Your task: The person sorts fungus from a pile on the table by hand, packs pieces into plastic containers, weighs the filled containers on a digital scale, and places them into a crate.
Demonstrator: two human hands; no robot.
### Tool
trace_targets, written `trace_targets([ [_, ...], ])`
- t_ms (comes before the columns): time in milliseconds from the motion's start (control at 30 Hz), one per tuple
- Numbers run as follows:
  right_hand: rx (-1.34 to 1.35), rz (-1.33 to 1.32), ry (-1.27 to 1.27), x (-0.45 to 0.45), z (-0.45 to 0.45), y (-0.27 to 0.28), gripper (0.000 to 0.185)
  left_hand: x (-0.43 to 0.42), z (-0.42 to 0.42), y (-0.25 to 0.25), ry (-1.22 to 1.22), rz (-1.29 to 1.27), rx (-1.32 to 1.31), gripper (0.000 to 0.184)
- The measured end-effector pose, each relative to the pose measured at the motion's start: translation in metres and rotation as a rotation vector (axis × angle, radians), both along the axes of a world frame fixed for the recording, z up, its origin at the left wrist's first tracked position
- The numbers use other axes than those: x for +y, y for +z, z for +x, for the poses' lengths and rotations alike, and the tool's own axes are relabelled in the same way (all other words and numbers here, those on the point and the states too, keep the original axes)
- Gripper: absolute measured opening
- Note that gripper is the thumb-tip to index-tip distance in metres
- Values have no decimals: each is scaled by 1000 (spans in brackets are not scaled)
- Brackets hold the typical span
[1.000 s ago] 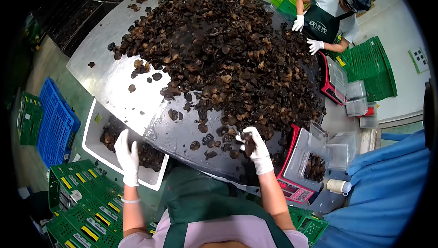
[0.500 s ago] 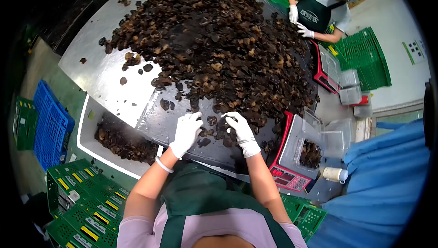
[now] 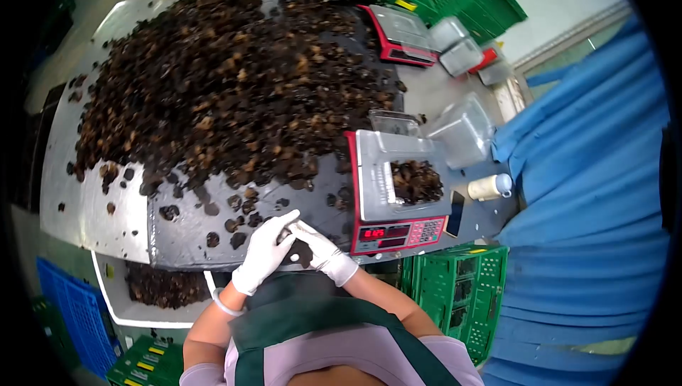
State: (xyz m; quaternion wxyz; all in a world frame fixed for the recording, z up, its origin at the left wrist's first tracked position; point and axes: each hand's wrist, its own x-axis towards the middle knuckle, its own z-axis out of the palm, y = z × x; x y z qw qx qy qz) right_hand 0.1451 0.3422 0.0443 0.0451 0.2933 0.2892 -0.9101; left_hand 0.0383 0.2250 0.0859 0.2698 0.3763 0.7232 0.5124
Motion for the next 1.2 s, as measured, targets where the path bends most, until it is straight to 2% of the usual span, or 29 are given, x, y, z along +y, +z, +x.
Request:
trace_targets([
  [33,13,16,1,13,4,11,24,6,2,2,-16,112,-109,44],
  [67,57,78,-24,29,14,26,16,8,1,10,-10,159,-282,40],
  [100,21,165,-69,49,23,52,14,11,-2,16,34,181,-289,39],
  [133,204,867,-80,69,34,65,13,10,-7,19,94,202,-291,38],
  [167,-54,813,-170,89,37,108,11,7,-15,11,198,221,-303,36],
  [200,-118,957,-275,122,50,106,8,-1,-25,11,308,175,-372,33],
  [233,-183,1148,-376,137,51,127,9,-12,-35,4,398,218,-389,32],
  [267,-154,1495,-407,165,57,116,12,-25,-42,-3,489,266,-403,32],
  [333,-152,1890,-368,192,60,112,17,-50,-49,-10,688,217,-278,26],
  [400,-182,1970,-89,211,70,100,22,-73,-45,-20,798,105,15,23],
  [467,-140,2235,-164,205,71,108,25,-85,-28,-27,923,57,116,15],
  [533,-91,2154,-277,191,64,121,23,-89,-13,-36,917,-104,97,11],
  [567,-24,1984,-291,179,54,123,23,-83,-6,-39,878,-138,312,8],
  [600,35,1830,-244,161,40,124,23,-83,-2,-56,815,-210,480,14],
  [667,267,1973,53,120,8,116,20,-67,4,-58,668,-277,701,21],
  [700,323,1722,140,101,-7,95,19,-64,7,-69,622,-316,666,24],
  [733,429,1683,203,80,-22,73,18,-62,10,-84,576,-351,630,26],
  [767,316,1431,309,57,-31,52,17,-61,12,-91,604,-309,621,23],
  [800,366,1582,404,42,-42,25,19,-61,15,-87,608,-306,595,20],
  [867,423,1955,531,19,-54,-15,32,-65,18,-90,702,-121,374,14],
  [933,393,2069,714,11,-54,-36,34,-80,20,-87,773,129,-583,11],
  [1000,476,1945,528,17,-47,-46,32,-93,19,-76,780,448,-1020,16],
  [1067,208,1396,579,31,-40,-42,31,-109,20,-90,682,642,-1272,16],
  [1133,21,649,494,44,-38,-27,29,-115,16,-104,570,790,-1436,17],
  [1200,83,417,426,47,-33,-16,33,-116,12,-105,470,847,-1511,16],
])
